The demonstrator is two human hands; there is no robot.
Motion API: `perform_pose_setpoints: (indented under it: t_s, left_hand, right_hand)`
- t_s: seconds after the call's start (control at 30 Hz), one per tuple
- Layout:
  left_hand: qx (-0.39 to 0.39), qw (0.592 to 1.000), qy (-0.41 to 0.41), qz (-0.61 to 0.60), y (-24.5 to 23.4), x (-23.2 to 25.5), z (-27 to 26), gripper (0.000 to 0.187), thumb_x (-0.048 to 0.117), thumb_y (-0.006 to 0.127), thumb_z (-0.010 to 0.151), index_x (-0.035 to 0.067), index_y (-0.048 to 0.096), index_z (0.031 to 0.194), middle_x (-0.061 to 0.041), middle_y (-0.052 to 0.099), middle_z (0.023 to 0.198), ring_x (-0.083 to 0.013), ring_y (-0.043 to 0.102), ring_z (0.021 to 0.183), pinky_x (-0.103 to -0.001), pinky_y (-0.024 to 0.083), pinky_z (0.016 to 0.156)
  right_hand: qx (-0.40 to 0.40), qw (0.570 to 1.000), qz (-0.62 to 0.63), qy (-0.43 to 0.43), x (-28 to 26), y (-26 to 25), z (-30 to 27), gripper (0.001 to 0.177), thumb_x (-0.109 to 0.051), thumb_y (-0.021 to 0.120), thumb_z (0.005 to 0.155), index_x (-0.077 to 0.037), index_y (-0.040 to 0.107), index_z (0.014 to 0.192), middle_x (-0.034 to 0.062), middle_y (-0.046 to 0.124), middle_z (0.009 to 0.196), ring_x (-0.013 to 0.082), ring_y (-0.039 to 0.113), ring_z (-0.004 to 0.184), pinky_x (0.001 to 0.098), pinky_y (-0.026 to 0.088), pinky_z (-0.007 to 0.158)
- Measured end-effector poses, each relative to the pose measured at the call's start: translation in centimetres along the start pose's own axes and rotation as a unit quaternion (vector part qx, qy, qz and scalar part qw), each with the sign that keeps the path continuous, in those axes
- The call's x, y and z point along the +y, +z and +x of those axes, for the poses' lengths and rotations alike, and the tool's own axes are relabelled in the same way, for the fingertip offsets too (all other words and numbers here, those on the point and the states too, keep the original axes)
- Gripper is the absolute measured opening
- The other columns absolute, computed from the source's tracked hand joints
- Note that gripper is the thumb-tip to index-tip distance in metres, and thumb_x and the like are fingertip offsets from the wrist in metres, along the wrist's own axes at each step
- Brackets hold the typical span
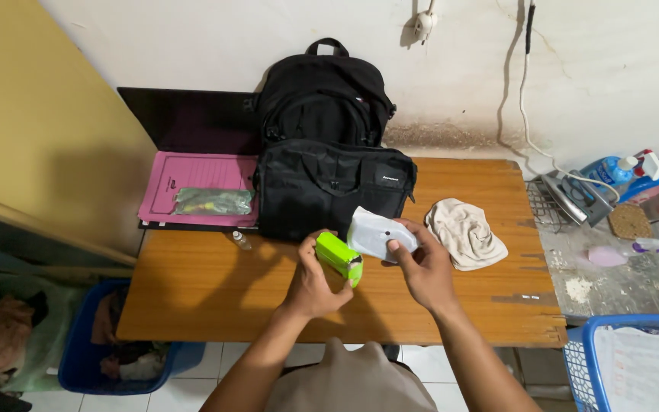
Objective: Packing a computer mouse into a protective sleeve and then into a laptop bag
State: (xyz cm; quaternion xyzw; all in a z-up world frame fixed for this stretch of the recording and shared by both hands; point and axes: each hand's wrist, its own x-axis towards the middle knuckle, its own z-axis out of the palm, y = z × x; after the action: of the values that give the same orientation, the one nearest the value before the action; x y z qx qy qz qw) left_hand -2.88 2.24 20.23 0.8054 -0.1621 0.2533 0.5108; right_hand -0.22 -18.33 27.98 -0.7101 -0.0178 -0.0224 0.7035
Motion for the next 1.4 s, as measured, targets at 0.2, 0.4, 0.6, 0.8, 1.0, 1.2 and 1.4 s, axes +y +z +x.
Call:
perform_pose_setpoints:
  t_s: [0.2, 0.4, 0.6, 0.8, 1.0, 1.2, 1.4]
  left_hand:
    - [-0.023, 0.998, -0.006, -0.053, 0.3, 1.3, 0.0, 0.091, 0.027, 0.079, 0.071, -0.007, 0.026, 0.136, -0.025, 0.052, 0.135, -0.0439, 0.059, 0.122, -0.053, 0.049, 0.103]
    - [-0.006, 0.998, -0.054, -0.022, -0.4, 1.0, 0.1, 0.095, 0.031, 0.088, 0.067, -0.004, 0.036, 0.138, -0.029, 0.059, 0.126, -0.0503, 0.063, 0.115, -0.057, 0.053, 0.097]
    - [0.002, 0.999, -0.049, 0.013, -1.2, 0.1, 0.8, 0.095, 0.034, 0.092, 0.063, -0.001, 0.041, 0.135, -0.024, 0.063, 0.13, -0.0459, 0.066, 0.114, -0.054, 0.056, 0.095]
    - [0.007, 1.0, -0.014, 0.006, -0.8, 0.1, 0.7, 0.089, 0.027, 0.09, 0.063, -0.001, 0.038, 0.13, -0.019, 0.065, 0.134, -0.0387, 0.068, 0.116, -0.048, 0.057, 0.097]
    - [0.02, 0.996, 0.061, 0.06, -1.4, 2.2, 1.1, 0.075, 0.025, 0.086, 0.071, -0.002, 0.039, 0.123, -0.023, 0.061, 0.137, -0.0399, 0.067, 0.117, -0.048, 0.057, 0.096]
    - [-0.022, 0.991, 0.127, 0.024, -2.5, 3.0, 1.8, 0.068, 0.013, 0.084, 0.065, 0.003, 0.039, 0.115, -0.024, 0.049, 0.15, -0.0448, 0.059, 0.126, -0.049, 0.055, 0.101]
    - [0.0, 0.989, 0.137, 0.052, -2.1, 3.0, 1.5, 0.068, 0.012, 0.084, 0.064, 0.005, 0.037, 0.113, -0.023, 0.047, 0.15, -0.0435, 0.06, 0.126, -0.046, 0.056, 0.101]
  right_hand:
    - [0.005, 1.0, -0.023, -0.017, -0.6, 0.4, -1.0, 0.038, 0.001, 0.071, 0.09, 0.004, 0.067, 0.127, 0.0248, 0.069, 0.103, 0.0282, 0.07, 0.087, 0.0462, 0.067, 0.071]
    - [0.052, 0.997, 0.003, -0.049, -0.4, -0.5, -1.7, 0.034, 0.001, 0.066, 0.093, 0.004, 0.066, 0.127, 0.0231, 0.066, 0.097, 0.0298, 0.069, 0.079, 0.0478, 0.066, 0.071]
    - [0.055, 0.995, -0.002, -0.083, -1.1, -1.7, -2.5, 0.031, -0.002, 0.071, 0.088, 0.002, 0.07, 0.119, 0.0225, 0.069, 0.086, 0.0307, 0.074, 0.068, 0.0434, 0.066, 0.064]
    - [0.041, 0.955, -0.185, -0.227, -2.7, -0.9, -3.2, 0.03, -0.012, 0.08, 0.082, -0.006, 0.077, 0.111, 0.0128, 0.073, 0.093, 0.0267, 0.074, 0.073, 0.0353, 0.061, 0.054]
    - [0.062, 0.903, -0.275, -0.326, -4.0, -0.3, -3.3, 0.031, -0.017, 0.082, 0.081, -0.011, 0.078, 0.112, 0.0063, 0.073, 0.089, 0.0252, 0.068, 0.072, 0.0351, 0.054, 0.062]
    - [0.035, 0.887, -0.305, -0.345, -5.0, 0.1, -3.4, 0.029, -0.012, 0.078, 0.081, -0.01, 0.078, 0.111, 0.0097, 0.072, 0.088, 0.0293, 0.068, 0.068, 0.0362, 0.054, 0.057]
    - [-0.005, 0.888, -0.315, -0.336, -5.2, 0.2, -3.2, 0.029, -0.016, 0.077, 0.079, -0.012, 0.078, 0.108, 0.0098, 0.071, 0.085, 0.0282, 0.065, 0.061, 0.0363, 0.052, 0.051]
